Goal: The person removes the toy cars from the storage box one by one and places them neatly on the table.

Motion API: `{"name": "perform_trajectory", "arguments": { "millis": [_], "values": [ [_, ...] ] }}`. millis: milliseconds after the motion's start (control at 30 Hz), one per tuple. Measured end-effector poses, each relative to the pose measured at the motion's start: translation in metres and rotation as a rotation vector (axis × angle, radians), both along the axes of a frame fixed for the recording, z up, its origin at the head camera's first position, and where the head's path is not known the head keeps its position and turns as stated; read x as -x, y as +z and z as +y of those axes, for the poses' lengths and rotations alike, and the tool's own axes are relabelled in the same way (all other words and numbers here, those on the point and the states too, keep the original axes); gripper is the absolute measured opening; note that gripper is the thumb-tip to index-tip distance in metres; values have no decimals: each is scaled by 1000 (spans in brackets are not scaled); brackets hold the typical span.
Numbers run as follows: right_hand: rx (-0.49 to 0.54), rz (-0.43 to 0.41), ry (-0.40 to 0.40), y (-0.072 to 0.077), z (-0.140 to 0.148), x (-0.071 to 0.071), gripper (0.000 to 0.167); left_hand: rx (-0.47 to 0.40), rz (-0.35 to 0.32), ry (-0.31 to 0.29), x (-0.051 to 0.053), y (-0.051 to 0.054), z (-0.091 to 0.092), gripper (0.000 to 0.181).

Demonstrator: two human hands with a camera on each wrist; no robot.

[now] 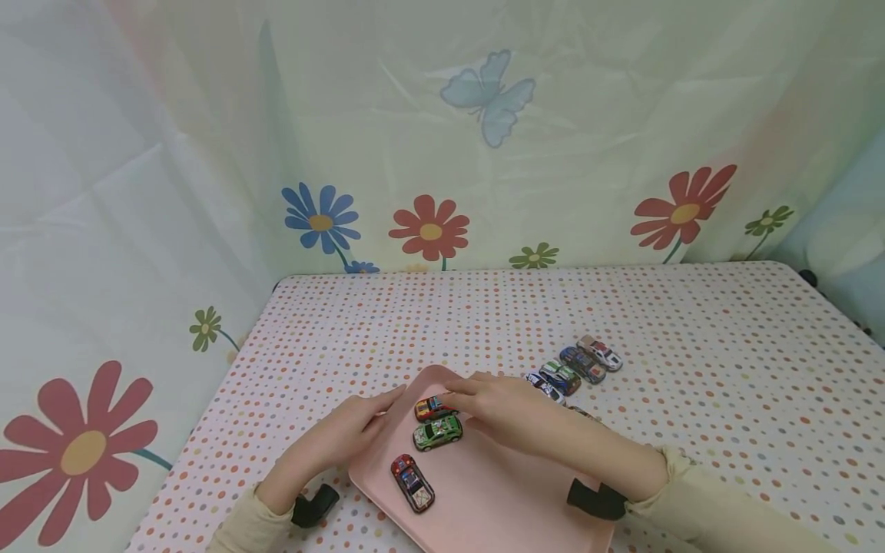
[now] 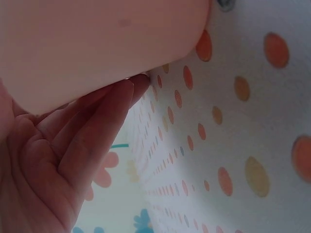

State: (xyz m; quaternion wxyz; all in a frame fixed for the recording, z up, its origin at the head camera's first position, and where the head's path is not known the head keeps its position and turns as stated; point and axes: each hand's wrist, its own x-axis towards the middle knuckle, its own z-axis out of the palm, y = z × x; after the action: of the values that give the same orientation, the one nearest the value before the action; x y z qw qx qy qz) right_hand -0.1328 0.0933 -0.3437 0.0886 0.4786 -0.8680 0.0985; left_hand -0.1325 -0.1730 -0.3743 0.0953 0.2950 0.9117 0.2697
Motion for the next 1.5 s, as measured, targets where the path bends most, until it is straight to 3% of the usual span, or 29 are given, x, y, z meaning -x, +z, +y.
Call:
{"name": "perform_trajectory", "arguments": {
  "millis": [333,633,833,1000,1500],
  "values": [
    [-132,-24,98,-14,-18,1,45,21,5,-5,1,-1,-1,45],
    [-132,-8,172,-26,-23,2,37,15,19,-4,0,0,-1,44],
    [-166,21,149,-28,-26,2,36,25,18,-6,0,1,0,44],
    [-180,-2,123,-29,-27,2,37,17,37,-15,0,0,0,44],
    [-137,28,106,-34,-33,-2,34,2,21,-10,0,-1,-1,44]
  ]
}}
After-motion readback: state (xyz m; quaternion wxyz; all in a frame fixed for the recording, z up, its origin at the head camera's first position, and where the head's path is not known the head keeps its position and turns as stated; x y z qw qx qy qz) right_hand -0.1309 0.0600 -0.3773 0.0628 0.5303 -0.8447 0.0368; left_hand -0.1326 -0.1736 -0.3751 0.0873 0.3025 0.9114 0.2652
